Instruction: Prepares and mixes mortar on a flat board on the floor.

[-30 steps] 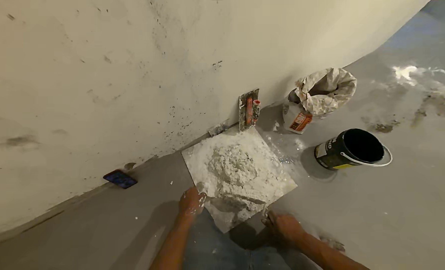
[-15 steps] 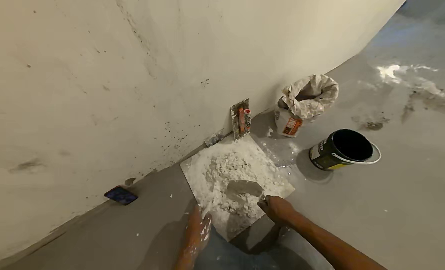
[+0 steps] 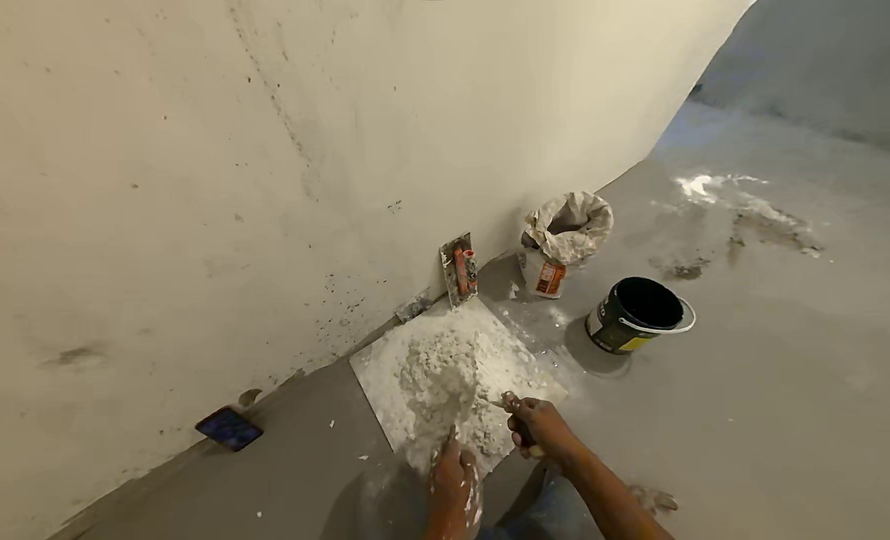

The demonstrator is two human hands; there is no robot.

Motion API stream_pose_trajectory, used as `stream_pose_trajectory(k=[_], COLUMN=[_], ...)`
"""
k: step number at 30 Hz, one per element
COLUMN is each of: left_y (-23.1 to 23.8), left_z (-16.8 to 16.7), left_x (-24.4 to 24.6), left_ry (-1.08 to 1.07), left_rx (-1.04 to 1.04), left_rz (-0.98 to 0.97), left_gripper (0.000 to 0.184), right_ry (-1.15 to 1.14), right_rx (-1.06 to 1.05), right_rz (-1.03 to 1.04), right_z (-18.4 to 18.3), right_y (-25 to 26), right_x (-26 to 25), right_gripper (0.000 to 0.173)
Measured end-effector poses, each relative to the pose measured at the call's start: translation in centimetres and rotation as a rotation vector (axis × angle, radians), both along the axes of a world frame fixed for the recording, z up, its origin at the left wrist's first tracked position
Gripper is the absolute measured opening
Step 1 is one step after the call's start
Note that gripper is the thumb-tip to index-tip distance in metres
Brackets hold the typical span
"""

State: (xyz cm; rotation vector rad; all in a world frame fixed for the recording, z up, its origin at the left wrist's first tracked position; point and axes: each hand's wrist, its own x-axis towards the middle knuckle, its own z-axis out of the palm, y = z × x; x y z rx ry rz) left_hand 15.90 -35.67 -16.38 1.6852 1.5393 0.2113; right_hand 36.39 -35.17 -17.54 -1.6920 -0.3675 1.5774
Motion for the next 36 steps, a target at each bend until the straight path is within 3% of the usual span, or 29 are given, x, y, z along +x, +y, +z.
stream_pose_trajectory(k=[6,12,21,25,31,34,36], left_y=[-2.4,-1.9,9.7,13.6,14.0,12.9,11.5], left_z=[0.0,-1.8,-4.1,-4.3,-3.6,-1.4,-0.6], left_x=[-2.3,0.1,3.3,2.6,0.9,-0.7,-3.0], left_ry=[-0.157,-0.152,0.032,0.270,0.494,0.480,0.478], left_rx=[0.111,0.195,0.031,0.009,0.162,0.194,0.188], left_rz=[0.097,0.018,-0.116,-0.200,-0.510,-0.631,-0.615], left_gripper=[0.039,0.036,0.041,0.046,0.047,0.045,0.046], right_ry=[0.245,0.531,0.531,0.533,0.547,0.403,0.400], right_rx=[-0.080,-0.037,-0.069,-0.062,-0.076,-0.136,-0.167], right_rz=[-0.147,-0.158,-0.034,-0.064,0.082,0.146,0.077], right_z=[-3.2,-4.5,-3.0,-2.7,-2.6,-4.6,-6.3], right_y=[-0.6,-0.8,-3.4,-4.8,-3.2,-0.5,0.6], right_x=[2.0,1.4,1.6,1.9,2.3,2.3,2.6], right_gripper=[0.049,0.053,0.055,0.057,0.053,0.053,0.054])
